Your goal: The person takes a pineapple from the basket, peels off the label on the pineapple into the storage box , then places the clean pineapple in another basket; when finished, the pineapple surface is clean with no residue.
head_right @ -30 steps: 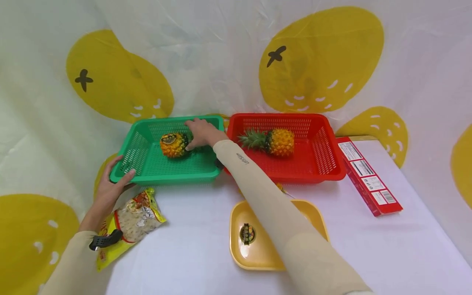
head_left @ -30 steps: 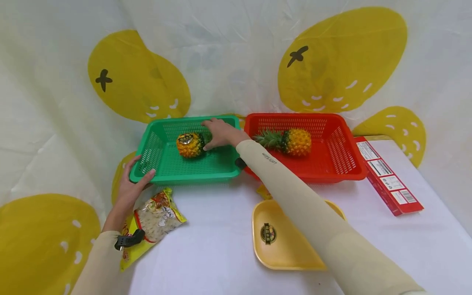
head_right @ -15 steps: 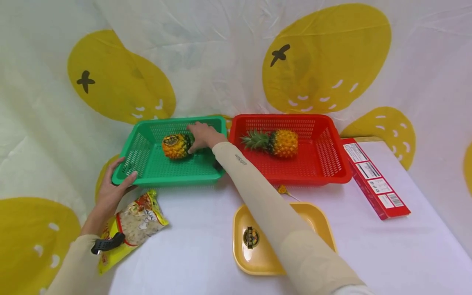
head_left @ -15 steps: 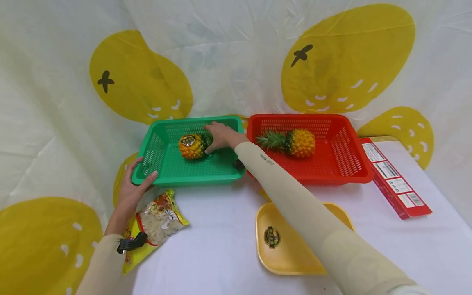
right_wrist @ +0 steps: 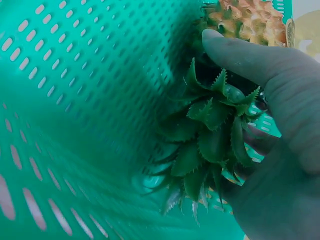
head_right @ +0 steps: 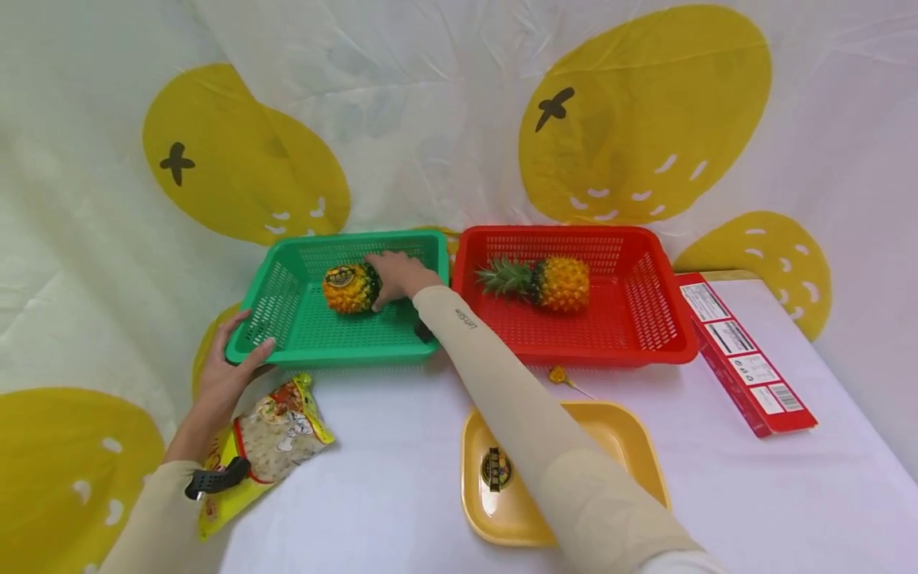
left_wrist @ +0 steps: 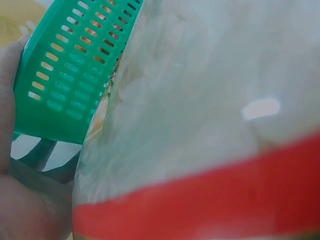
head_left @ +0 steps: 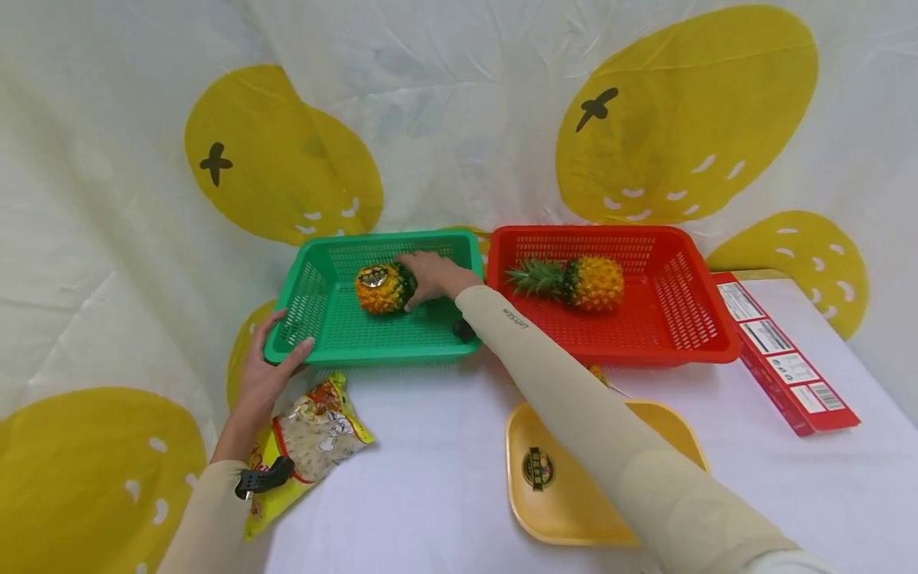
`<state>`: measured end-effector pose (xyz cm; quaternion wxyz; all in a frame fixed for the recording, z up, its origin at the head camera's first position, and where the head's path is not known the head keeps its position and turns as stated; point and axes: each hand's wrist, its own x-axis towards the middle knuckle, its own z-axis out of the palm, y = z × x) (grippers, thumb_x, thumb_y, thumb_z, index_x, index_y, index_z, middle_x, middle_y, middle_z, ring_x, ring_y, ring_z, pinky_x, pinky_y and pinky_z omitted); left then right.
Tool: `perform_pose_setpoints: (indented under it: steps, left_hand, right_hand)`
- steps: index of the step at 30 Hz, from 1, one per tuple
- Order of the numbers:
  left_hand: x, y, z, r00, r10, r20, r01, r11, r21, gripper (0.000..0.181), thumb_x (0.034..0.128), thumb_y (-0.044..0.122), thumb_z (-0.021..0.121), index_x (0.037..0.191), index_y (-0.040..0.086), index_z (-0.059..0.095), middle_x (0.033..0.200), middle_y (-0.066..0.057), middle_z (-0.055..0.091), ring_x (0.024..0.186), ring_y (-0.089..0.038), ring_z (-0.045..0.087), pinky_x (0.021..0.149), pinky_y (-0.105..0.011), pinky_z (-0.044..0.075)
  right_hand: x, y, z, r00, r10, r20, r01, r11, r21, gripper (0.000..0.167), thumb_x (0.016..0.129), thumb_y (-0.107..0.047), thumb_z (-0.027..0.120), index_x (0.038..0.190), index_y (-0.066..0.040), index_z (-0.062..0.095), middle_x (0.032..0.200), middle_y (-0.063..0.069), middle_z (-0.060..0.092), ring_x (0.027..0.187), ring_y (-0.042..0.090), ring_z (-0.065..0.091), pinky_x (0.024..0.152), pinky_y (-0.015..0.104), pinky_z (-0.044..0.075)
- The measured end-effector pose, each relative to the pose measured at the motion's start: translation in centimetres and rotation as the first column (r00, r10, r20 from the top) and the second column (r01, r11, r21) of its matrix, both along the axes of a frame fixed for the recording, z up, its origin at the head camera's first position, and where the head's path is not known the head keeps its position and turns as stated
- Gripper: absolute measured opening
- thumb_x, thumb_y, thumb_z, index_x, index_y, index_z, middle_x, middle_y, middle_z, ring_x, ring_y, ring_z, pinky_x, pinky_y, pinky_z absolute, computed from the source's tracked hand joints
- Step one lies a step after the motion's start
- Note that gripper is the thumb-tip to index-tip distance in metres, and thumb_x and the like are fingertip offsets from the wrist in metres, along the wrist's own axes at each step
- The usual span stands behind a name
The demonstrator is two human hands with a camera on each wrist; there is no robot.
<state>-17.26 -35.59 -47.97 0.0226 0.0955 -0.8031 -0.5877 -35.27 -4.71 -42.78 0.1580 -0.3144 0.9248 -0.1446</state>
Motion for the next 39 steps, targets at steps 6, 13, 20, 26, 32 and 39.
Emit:
perform_pose_setpoints:
  steps: [6,13,20,26,32,39]
  left_hand:
    - [0.3,0.3,-0.2,1.0,0.002,-0.001,-0.002,1.0,0.019,0.082,0.101,0.041,0.074,0.167,0.044,0.025,0.168,-0.012,0.023,0.136,-0.034,0.041,0.098,-0.026,0.052]
    - [0.3,0.1,0.0,1.0,0.003,-0.009,-0.003,1.0,-0.009,0.082,0.0998,0.044,0.075,0.166,0.046,0.026,0.168,-0.013,0.025,0.136,-0.034,0.042,0.09,-0.018,0.049]
    - [0.2,0.2,0.2,1.0,0.006,-0.003,-0.006,1.0,-0.02,0.082,0.0995,0.044,0.075,0.166,0.046,0.027,0.167,-0.013,0.026,0.137,-0.035,0.041,0.09,-0.017,0.048]
    - [0.0,0.4,0.4,1.0,0.009,-0.01,-0.009,1.0,-0.011,0.082,0.0995,0.043,0.075,0.165,0.046,0.027,0.166,-0.013,0.028,0.135,-0.034,0.043,0.089,-0.016,0.049]
    - [0.2,0.3,0.4,1.0,0.017,-0.001,-0.017,1.0,-0.012,0.081,0.1001,0.042,0.075,0.166,0.045,0.027,0.164,-0.013,0.029,0.133,-0.032,0.043,0.087,-0.015,0.048]
    - [0.1,0.3,0.2,1.0,0.019,-0.001,-0.019,1.0,-0.01,0.081,0.0992,0.044,0.076,0.165,0.047,0.029,0.161,-0.013,0.033,0.129,-0.03,0.046,0.088,-0.015,0.049]
  right_hand:
    - [0.1,-0.3,-0.5,1.0,0.007,-0.001,-0.007,1.0,0.02,0.1,0.094,-0.045,0.082,0.17,-0.021,0.021,0.171,0.015,0.025,0.153,0.045,0.025,0.119,0.062,0.028]
    - [-0.1,-0.8,-0.9,0.998,-0.022,-0.056,0.024,0.999,0.033,0.097,0.091,-0.052,0.082,0.167,-0.026,0.028,0.166,0.013,0.036,0.147,0.045,0.034,0.117,0.064,0.03]
    - [0.1,-1.0,-1.0,0.997,-0.037,-0.07,0.042,0.997,0.067,0.106,0.086,-0.06,0.084,0.169,-0.029,0.025,0.168,0.016,0.028,0.149,0.047,0.028,0.117,0.067,0.026]
    - [0.5,-1.3,-0.6,0.994,-0.052,-0.095,0.057,0.997,0.052,0.102,0.082,-0.056,0.089,0.165,-0.031,0.034,0.164,0.016,0.033,0.147,0.047,0.031,0.116,0.072,0.022]
    - [0.6,-1.2,-0.7,0.998,-0.037,-0.053,0.037,0.999,-0.006,0.094,0.084,-0.051,0.09,0.16,-0.032,0.037,0.156,0.009,0.048,0.139,0.039,0.046,0.115,0.067,0.03]
    - [0.3,-0.9,-1.2,0.999,-0.028,-0.025,0.027,0.998,-0.056,0.096,0.084,-0.051,0.09,0.161,-0.032,0.036,0.155,0.006,0.052,0.134,0.032,0.052,0.112,0.064,0.035]
